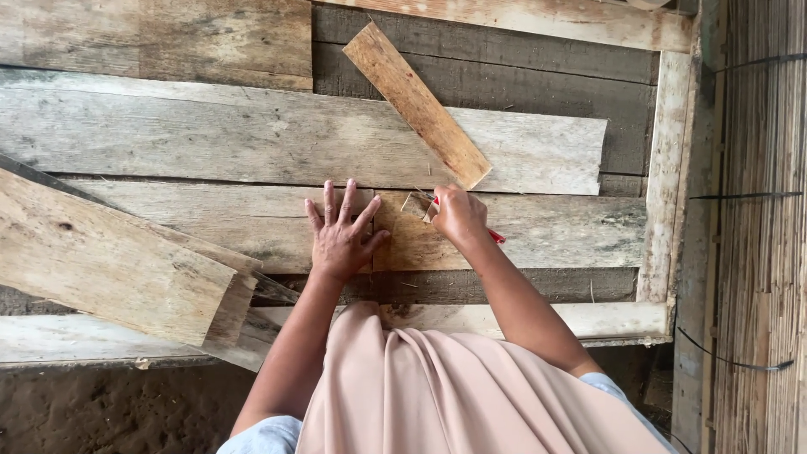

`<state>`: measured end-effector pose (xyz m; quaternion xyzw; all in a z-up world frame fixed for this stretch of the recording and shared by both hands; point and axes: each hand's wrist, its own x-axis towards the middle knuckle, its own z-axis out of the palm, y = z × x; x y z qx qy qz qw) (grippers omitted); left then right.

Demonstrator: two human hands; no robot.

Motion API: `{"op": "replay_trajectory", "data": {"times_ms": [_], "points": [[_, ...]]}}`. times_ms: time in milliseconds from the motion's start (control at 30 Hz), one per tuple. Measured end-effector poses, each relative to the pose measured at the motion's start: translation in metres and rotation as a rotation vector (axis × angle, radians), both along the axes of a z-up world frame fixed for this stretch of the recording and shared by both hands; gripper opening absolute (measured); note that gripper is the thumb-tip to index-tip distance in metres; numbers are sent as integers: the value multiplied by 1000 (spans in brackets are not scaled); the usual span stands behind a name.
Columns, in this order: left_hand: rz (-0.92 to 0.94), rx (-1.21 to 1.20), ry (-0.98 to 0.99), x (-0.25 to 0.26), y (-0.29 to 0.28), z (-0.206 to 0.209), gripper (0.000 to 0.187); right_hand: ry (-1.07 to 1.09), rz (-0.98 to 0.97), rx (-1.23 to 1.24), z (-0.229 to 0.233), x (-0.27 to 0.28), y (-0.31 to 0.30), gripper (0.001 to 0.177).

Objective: Cutting thin wood veneer strips to size with a utility knife and fitting them into place on a wooden assembly.

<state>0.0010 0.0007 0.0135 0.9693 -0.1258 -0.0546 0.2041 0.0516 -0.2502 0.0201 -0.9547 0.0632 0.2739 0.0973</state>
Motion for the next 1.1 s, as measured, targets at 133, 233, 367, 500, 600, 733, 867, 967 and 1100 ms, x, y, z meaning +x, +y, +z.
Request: {"op": "replay_trajectory", "data": {"times_ms": [133, 233, 367, 500, 600, 733, 867, 967, 1100], "points": [[0, 13, -9, 1, 1, -4, 67, 11, 38, -31, 5, 4, 5, 19], [-11, 7, -27, 1, 1, -5, 69, 35, 45, -29, 27, 8, 13, 21], [-8, 6, -38, 1, 1, -5, 69, 84, 38, -13, 33, 12, 14, 23], [3, 10, -57, 1, 0, -8, 68, 86, 33, -18, 26, 9, 6, 24], [28, 2, -45, 1, -6, -5, 69, 93, 0, -6, 46, 9, 1, 25], [50, 50, 44, 0, -22, 15, 67, 76, -105, 90, 50, 13, -25, 28], [90, -386, -564, -7, -57, -3, 52, 56, -116, 132, 80, 2, -18, 25], [368, -1074, 527, -17, -79, 45, 84, 106, -183, 306, 94, -14, -2, 28], [607, -1557, 727, -26, -97, -6, 47, 92, -154, 458, 92, -24, 13, 21]]}}
